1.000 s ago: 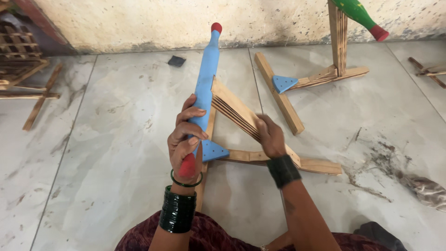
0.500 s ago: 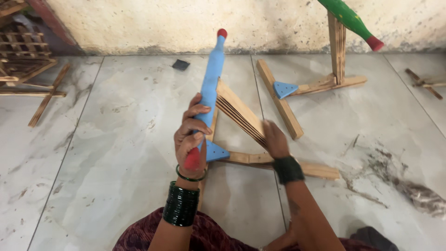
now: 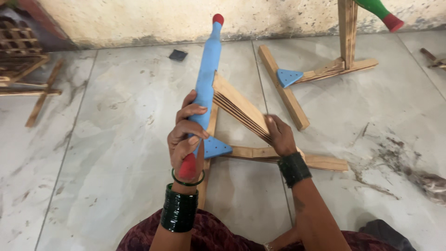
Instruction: The person sits on the floor holding a wooden frame steady with one hand while rubbing its edges with a sanding stone. They reposition the frame and a blue plastic piece attached to it, smoothing different sections of the wood by hand.
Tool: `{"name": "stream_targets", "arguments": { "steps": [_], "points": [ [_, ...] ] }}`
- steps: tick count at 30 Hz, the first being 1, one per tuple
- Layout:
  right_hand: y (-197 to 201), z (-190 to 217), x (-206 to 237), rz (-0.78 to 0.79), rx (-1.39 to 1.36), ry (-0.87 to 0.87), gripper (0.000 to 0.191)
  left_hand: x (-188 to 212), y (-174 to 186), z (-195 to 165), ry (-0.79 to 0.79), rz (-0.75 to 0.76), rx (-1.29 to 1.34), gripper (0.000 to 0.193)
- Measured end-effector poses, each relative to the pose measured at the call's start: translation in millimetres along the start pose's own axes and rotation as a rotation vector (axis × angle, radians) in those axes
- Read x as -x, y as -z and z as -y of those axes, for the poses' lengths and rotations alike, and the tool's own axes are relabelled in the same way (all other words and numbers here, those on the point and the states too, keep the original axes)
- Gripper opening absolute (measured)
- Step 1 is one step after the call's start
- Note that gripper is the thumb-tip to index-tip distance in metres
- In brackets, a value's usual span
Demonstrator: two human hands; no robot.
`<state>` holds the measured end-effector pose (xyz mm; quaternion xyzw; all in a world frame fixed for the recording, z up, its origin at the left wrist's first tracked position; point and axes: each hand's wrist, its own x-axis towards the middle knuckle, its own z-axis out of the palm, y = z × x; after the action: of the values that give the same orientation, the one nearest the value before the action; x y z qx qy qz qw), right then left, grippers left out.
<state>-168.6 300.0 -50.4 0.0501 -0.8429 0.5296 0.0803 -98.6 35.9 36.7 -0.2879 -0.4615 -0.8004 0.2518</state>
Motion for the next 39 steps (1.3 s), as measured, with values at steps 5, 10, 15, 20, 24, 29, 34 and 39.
{"name": "stream_targets", "arguments": {
  "steps": [5, 10, 15, 20, 24, 29, 34, 39],
  "points": [
    [21, -85, 13, -0.005, -0.012, -0.221, 0.064, 1, -3, 2, 0.000, -0.030, 0.040, 0.013],
    [18, -96, 1, -0.056, 0.120, -0.351, 0.064, -4, -5, 2, -0.003, -0.031, 0.042, 0.014],
    [-12, -14, -14, -0.094, 0.168, 0.324, 0.051, -4, -7, 4, -0.020, -0.053, 0.077, 0.015],
    [-35, 82, -28, 0.003, 0.057, 0.050, 0.054, 0, -5, -2, 0.072, -0.090, 0.119, 0.016],
    [-26, 84, -38, 0.052, 0.048, 0.029, 0.062, 2, -3, -5, 0.054, -0.060, 0.051, 0.014],
    [-6, -7, -45, 0.116, -0.055, -0.149, 0.070, 5, -1, 3, 0.006, -0.053, 0.051, 0.015],
    [1, -114, -33, -0.090, -0.280, -0.290, 0.063, 3, 1, 6, -0.029, -0.032, 0.009, 0.017],
    [-4, -125, -31, -0.263, -0.196, -0.269, 0.059, -2, -5, 6, -0.014, -0.052, 0.033, 0.016]
  ]
}}
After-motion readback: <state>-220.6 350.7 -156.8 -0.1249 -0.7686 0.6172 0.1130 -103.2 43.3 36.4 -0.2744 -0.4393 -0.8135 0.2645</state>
